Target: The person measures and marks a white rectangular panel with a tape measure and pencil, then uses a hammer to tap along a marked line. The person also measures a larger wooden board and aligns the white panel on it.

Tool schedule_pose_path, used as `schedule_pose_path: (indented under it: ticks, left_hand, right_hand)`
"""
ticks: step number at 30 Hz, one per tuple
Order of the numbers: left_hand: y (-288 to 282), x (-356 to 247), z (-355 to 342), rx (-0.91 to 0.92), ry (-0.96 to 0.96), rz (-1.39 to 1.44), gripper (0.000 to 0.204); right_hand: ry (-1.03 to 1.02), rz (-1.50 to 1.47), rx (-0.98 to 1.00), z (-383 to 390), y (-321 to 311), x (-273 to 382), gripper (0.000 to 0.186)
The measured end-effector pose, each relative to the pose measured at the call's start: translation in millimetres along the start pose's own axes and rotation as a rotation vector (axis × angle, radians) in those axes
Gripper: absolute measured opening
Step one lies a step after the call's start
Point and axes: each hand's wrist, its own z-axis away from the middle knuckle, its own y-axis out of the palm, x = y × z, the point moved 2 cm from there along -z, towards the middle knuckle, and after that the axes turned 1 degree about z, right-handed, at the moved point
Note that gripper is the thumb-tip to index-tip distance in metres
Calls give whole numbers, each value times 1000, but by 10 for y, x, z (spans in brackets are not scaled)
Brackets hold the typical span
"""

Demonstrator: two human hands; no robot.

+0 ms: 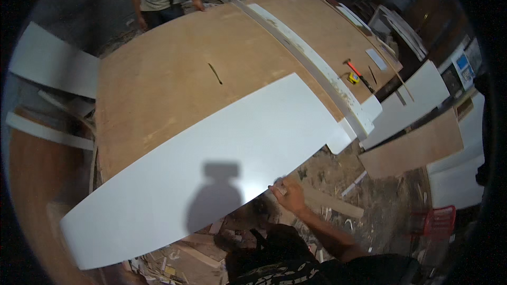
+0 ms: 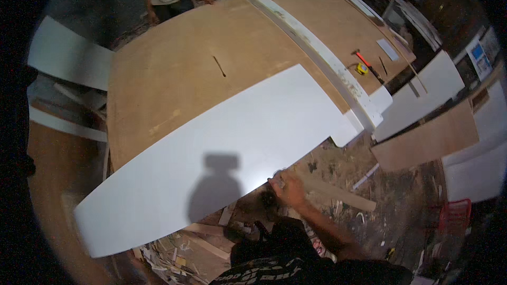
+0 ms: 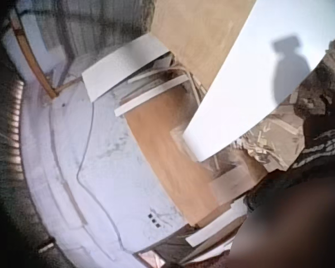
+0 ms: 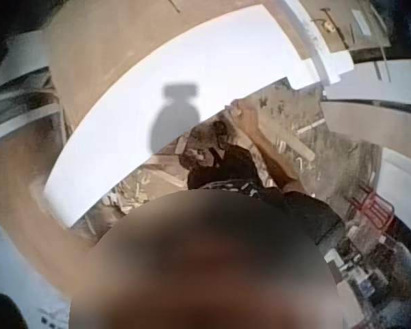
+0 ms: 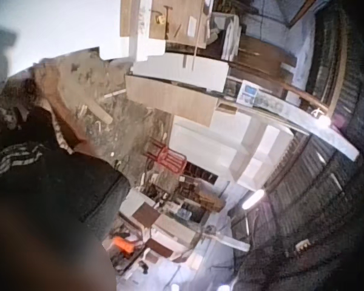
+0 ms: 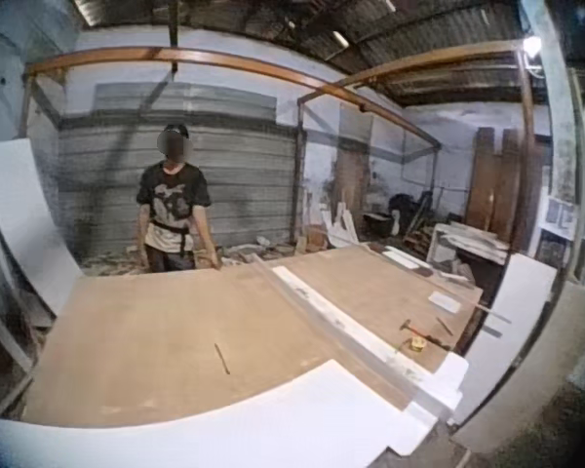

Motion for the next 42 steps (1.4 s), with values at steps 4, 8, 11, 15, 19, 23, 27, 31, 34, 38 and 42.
schedule_pose_path:
  ticks: [4, 8, 11, 15, 19, 23, 27, 31, 34, 38, 42]
  left_hand:
    - [226, -64, -440, 24, -69, 159, 87]
    - [484, -183, -558, 56, -103, 208, 79]
    - [576, -222, -566, 81, -105, 223, 75]
    - [604, -208, -619, 113, -103, 242, 70]
    - [646, -174, -662, 136, -114, 273, 67]
    - [739, -187, -675, 144, -134, 288, 67]
    - [819, -273, -726, 153, -147, 294, 69]
    - [837, -353, -799, 168, -165, 277, 73]
    - [862, -385, -836, 284, -170, 327, 78]
    - [872, -402, -887, 344, -151, 469, 82]
    - [797, -483, -923, 345, 216, 10, 80]
  right_hand:
    - [-388, 526, 139, -176, -117, 58, 67]
    - [-363, 771, 305, -361, -2, -44, 82]
    - [-417, 655, 189, -444, -11, -127, 81]
    - [-387, 693, 190, -559, -122, -255, 80]
    - [-344, 697, 213, -721, -238, -324, 78]
    - [-314, 689, 210, -832, -285, -386, 78]
    - [-293, 695, 209, -882, -304, -444, 78]
    - [-297, 679, 174, -918, -328, -446, 78]
    - [-306, 631, 146, -942, -333, -424, 77]
    - [-275, 646, 162, -959, -317, -420, 76]
    - [-292, 640, 109, -976, -311, -421, 76]
